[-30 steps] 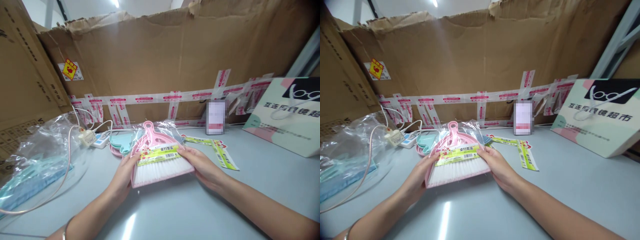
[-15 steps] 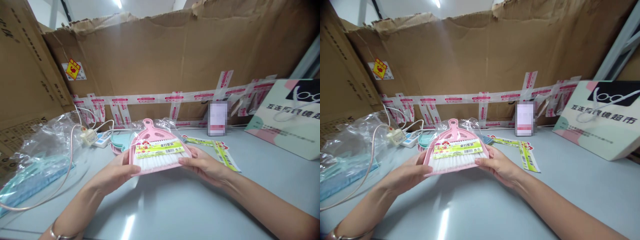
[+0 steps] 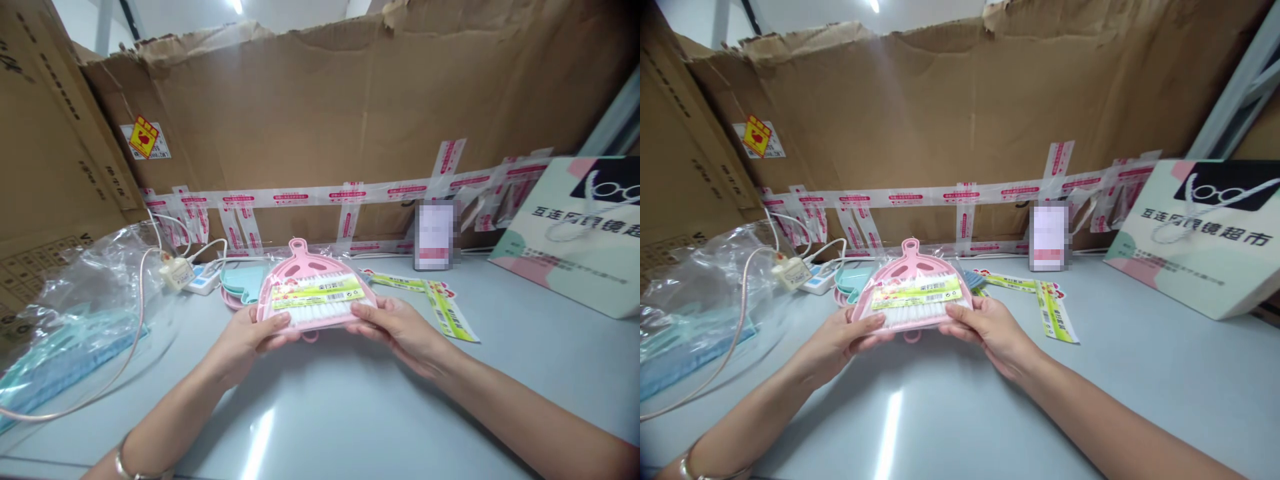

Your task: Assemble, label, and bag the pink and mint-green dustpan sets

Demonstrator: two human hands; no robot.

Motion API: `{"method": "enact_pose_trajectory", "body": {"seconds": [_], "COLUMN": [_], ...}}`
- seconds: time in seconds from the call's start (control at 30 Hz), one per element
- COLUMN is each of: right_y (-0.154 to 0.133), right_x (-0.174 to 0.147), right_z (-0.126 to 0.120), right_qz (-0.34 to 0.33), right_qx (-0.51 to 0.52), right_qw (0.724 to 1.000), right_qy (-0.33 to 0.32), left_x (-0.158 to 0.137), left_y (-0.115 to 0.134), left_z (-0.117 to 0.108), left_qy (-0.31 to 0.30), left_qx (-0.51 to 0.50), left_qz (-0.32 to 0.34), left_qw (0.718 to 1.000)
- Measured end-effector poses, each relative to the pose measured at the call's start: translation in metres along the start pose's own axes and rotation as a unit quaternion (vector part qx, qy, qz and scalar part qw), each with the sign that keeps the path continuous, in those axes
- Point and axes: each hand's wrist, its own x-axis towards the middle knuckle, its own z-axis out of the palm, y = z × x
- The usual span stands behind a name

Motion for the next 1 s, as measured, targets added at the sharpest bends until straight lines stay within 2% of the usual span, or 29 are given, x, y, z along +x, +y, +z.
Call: {"method": "enact_pose_trajectory", "body": {"seconds": [0.07,0.23,0.43,0.53,0.6,0.8,0.93,1.0], "right_y": [0.002,0.003,0.005,0.005,0.003,0.005,0.009,0.008], "right_x": [0.002,0.004,0.002,0.000,-0.002,-0.002,0.001,0.003], "right_z": [0.000,-0.004,-0.003,0.000,0.002,0.004,0.003,0.003], "right_qz": [0.008,-0.012,-0.088,-0.109,-0.115,-0.069,-0.030,-0.028], "right_qx": [0.005,-0.003,-0.049,-0.067,-0.063,0.063,0.119,0.133], "right_qw": [0.999,0.995,0.993,0.990,0.989,0.995,0.991,0.988], "right_qy": [0.035,0.094,0.056,0.057,0.070,0.024,0.058,0.078], "left_x": [0.000,-0.005,-0.001,-0.001,-0.003,-0.008,-0.007,-0.008], "left_y": [0.000,0.006,0.000,-0.002,-0.002,-0.003,-0.005,-0.004], "left_z": [0.001,0.002,0.001,0.003,0.004,0.005,0.008,0.008], "left_qy": [0.023,-0.037,0.053,0.080,0.078,0.049,0.031,0.022], "left_qx": [0.004,-0.001,-0.035,-0.026,0.000,0.054,0.089,0.120], "left_qz": [0.000,0.024,0.004,0.027,0.048,0.076,0.058,0.079], "left_qw": [1.000,0.999,0.998,0.996,0.996,0.994,0.994,0.989]}}
